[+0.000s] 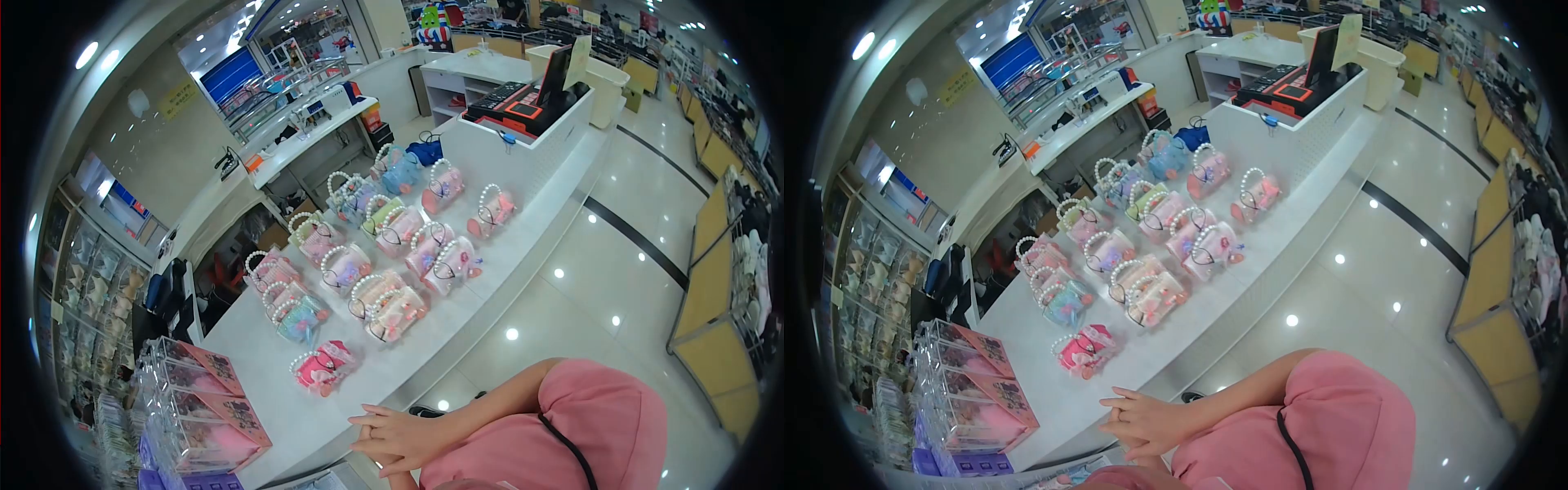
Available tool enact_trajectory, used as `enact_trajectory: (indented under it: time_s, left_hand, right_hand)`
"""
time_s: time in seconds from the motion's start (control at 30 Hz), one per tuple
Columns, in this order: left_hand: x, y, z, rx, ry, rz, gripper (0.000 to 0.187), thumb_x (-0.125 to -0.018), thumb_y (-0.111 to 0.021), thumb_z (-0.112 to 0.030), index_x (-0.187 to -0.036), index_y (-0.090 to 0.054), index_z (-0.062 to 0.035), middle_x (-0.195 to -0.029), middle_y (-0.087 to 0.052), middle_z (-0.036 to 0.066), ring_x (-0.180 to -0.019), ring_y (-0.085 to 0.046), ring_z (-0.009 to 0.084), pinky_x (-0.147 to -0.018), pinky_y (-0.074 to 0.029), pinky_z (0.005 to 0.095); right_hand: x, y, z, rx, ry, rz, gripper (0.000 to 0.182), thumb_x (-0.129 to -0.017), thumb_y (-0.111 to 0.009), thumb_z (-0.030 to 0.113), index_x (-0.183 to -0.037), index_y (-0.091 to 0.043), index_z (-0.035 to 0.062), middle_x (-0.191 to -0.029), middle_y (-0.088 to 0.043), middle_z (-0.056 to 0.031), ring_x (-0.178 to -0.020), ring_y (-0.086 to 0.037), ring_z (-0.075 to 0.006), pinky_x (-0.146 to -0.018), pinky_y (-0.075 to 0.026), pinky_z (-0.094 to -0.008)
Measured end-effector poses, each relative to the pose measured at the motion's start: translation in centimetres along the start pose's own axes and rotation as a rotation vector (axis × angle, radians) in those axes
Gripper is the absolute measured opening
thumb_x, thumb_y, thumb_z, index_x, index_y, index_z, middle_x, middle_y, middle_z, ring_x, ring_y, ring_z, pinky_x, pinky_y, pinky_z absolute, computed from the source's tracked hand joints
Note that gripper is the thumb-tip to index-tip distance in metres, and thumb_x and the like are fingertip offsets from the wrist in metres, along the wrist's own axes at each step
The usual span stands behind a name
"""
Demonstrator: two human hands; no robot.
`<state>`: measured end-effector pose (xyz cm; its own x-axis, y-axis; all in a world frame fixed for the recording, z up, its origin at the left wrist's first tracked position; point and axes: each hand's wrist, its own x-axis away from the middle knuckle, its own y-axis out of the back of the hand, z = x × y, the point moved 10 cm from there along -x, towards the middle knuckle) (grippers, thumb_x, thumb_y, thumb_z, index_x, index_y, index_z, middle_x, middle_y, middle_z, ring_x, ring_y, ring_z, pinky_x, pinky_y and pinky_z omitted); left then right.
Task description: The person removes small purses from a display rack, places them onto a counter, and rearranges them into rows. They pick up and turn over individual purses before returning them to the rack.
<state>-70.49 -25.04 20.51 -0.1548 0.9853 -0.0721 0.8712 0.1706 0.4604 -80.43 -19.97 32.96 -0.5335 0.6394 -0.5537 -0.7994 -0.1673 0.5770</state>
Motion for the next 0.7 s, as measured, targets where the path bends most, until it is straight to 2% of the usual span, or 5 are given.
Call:
enact_trajectory:
  time_s: [0.13,0.33,0.43,0.53,0.7]
  left_hand:
    - [5.1,-0.7,0.9,0.039,0.093,0.038,0.041,-0.095,-0.064,-0.020,-0.130,-0.053,-0.0014,-0.127,-0.053,0.010,-0.121,-0.047,0.0298,-0.107,-0.037,0.0450]
    - [11.6,1.4,3.1,0.120,0.199,0.067,0.039,-0.095,-0.064,-0.020,-0.129,-0.054,-0.0012,-0.123,-0.053,0.009,-0.116,-0.047,0.0280,-0.104,-0.038,0.0435]
    - [15.0,4.1,4.8,0.187,0.240,0.055,0.039,-0.096,-0.064,-0.020,-0.128,-0.054,-0.0012,-0.120,-0.053,0.009,-0.114,-0.048,0.0271,-0.102,-0.039,0.0428]
    - [19.3,7.5,7.2,0.290,0.293,0.068,0.038,-0.096,-0.063,-0.020,-0.128,-0.055,-0.0011,-0.118,-0.053,0.008,-0.112,-0.048,0.0262,-0.101,-0.040,0.0421]
    - [26.0,12.5,10.1,0.560,0.389,0.146,0.037,-0.096,-0.063,-0.020,-0.127,-0.055,-0.0010,-0.115,-0.053,0.008,-0.108,-0.048,0.0247,-0.098,-0.041,0.0409]
  right_hand:
    - [2.0,1.0,3.1,-0.060,0.090,-0.072,0.066,-0.090,-0.070,0.038,-0.140,-0.051,-0.0012,-0.130,-0.056,-0.0223,-0.141,-0.039,-0.0426,-0.120,-0.019,-0.0608]
    - [3.5,-2.6,7.3,-0.015,0.188,-0.082,0.061,-0.086,-0.073,0.033,-0.133,-0.057,-0.0010,-0.122,-0.060,-0.0219,-0.132,-0.049,-0.0418,-0.114,-0.035,-0.0575]
    - [4.2,-6.2,9.9,-0.011,0.224,-0.064,0.055,-0.086,-0.072,0.032,-0.128,-0.060,-0.0006,-0.117,-0.061,-0.0219,-0.128,-0.051,-0.0412,-0.110,-0.041,-0.0548]
    - [3.7,-9.3,13.4,-0.013,0.174,0.046,0.052,-0.079,-0.076,0.034,-0.116,-0.065,-0.0011,-0.101,-0.066,-0.0167,-0.119,-0.057,-0.0376,-0.108,-0.042,-0.0498]
    - [3.5,-18.1,20.1,-0.071,0.299,0.174,0.045,-0.084,-0.074,0.035,-0.113,-0.067,0.0005,-0.097,-0.068,-0.0138,-0.114,-0.060,-0.0356,-0.102,-0.047,-0.0494]
